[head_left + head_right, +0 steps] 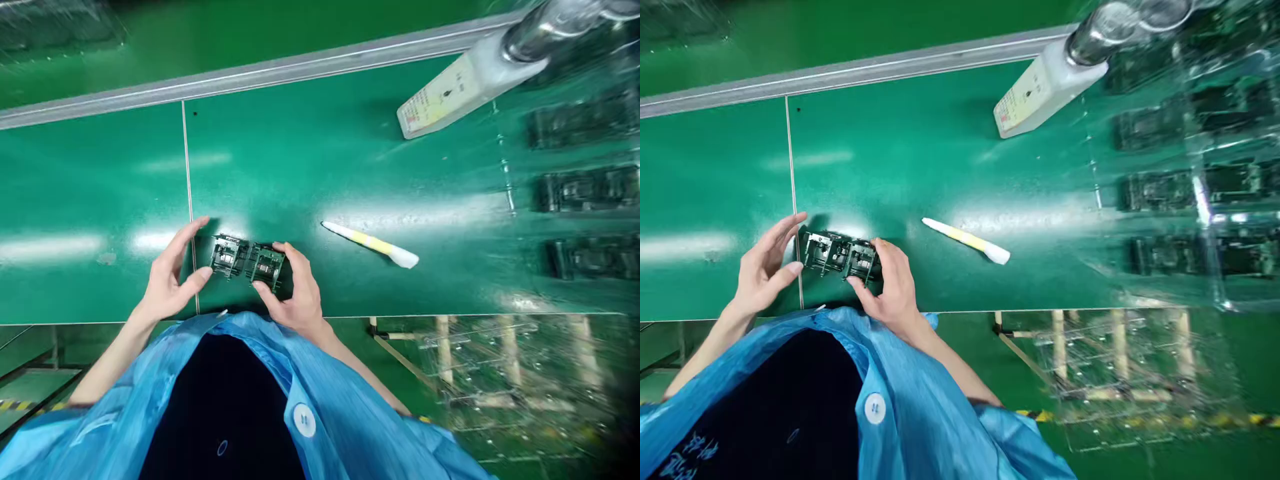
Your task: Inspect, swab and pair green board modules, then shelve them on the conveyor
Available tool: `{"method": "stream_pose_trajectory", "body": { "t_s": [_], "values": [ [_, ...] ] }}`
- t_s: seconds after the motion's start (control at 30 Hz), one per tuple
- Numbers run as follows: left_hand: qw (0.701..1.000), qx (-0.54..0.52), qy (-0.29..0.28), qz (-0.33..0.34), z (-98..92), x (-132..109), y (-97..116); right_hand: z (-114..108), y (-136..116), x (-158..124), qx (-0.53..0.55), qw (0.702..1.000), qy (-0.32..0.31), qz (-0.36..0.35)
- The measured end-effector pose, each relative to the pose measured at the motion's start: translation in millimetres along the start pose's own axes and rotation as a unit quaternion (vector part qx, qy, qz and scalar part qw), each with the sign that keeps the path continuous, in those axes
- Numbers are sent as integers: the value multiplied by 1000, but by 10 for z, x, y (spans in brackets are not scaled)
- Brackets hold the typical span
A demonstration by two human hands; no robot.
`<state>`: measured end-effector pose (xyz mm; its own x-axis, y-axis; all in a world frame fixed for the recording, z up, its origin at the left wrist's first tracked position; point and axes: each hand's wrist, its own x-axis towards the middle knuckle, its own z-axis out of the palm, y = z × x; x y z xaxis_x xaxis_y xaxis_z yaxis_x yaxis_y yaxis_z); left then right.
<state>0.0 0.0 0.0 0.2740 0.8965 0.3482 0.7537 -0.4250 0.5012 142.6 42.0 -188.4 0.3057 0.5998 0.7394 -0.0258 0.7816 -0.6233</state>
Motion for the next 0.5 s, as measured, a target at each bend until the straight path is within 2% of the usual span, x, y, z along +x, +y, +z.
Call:
{"method": "stream_pose_trajectory", "body": {
  "t_s": [0.1,0.2,0.33,0.5],
  "values": [
    [998,-70,1,10,154,214,-117,14,7,17,-2,1000,-2,4],
    [996,-86,27,7,300,314,-167,24,12,28,-4,1000,-3,2],
    [995,-79,63,11,410,281,-157,28,6,35,3,1000,4,4],
    [993,-54,103,4,419,213,-131,21,-13,42,15,1000,7,7]
  ]
}}
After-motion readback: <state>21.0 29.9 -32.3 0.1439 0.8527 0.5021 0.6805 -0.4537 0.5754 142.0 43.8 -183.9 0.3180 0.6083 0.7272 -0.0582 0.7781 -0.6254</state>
